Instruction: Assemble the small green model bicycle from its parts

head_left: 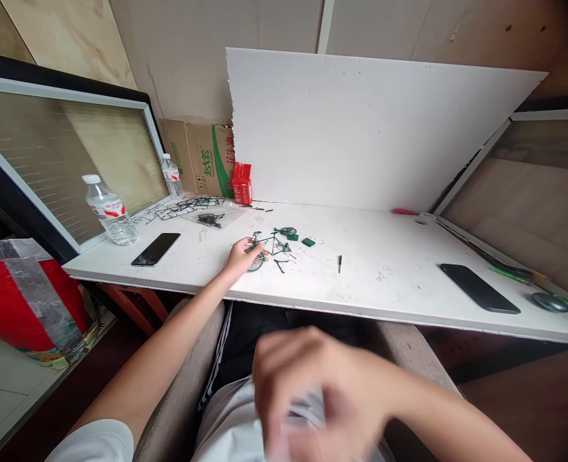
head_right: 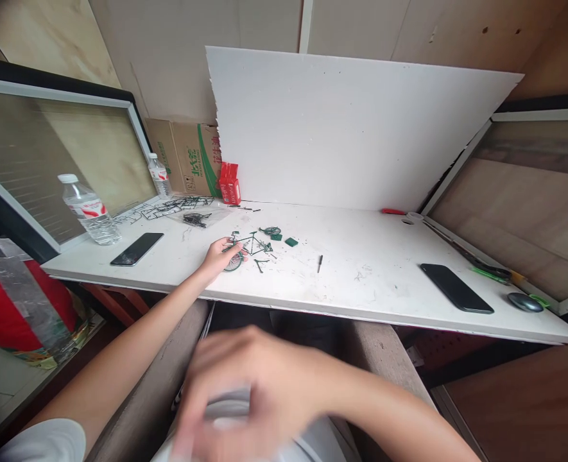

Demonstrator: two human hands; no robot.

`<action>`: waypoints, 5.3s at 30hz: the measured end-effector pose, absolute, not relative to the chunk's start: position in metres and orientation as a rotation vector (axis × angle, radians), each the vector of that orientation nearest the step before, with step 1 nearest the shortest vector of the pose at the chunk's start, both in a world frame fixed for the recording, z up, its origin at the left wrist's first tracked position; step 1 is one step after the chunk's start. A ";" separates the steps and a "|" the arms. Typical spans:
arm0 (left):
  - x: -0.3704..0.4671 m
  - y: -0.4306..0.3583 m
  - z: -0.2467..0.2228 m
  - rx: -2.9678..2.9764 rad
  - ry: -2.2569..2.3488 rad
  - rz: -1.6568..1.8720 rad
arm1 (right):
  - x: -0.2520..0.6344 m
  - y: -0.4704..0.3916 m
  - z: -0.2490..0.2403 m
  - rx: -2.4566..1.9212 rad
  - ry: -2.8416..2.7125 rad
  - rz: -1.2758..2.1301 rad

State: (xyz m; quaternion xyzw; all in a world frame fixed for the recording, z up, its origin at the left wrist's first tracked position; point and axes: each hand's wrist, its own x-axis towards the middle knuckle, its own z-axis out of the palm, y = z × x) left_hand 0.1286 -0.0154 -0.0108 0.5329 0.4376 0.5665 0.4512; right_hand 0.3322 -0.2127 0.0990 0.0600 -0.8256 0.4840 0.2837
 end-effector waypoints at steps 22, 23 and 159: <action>0.050 0.027 -0.035 1.596 1.851 1.436 | 0.357 -0.052 -0.022 -0.877 -2.342 0.250; 0.050 0.027 -0.036 1.639 1.886 1.428 | 0.357 -0.051 -0.023 -0.862 -2.316 0.272; 0.161 -0.045 -0.018 2.488 1.332 0.958 | 0.395 -0.029 -0.010 -1.569 -2.466 -0.603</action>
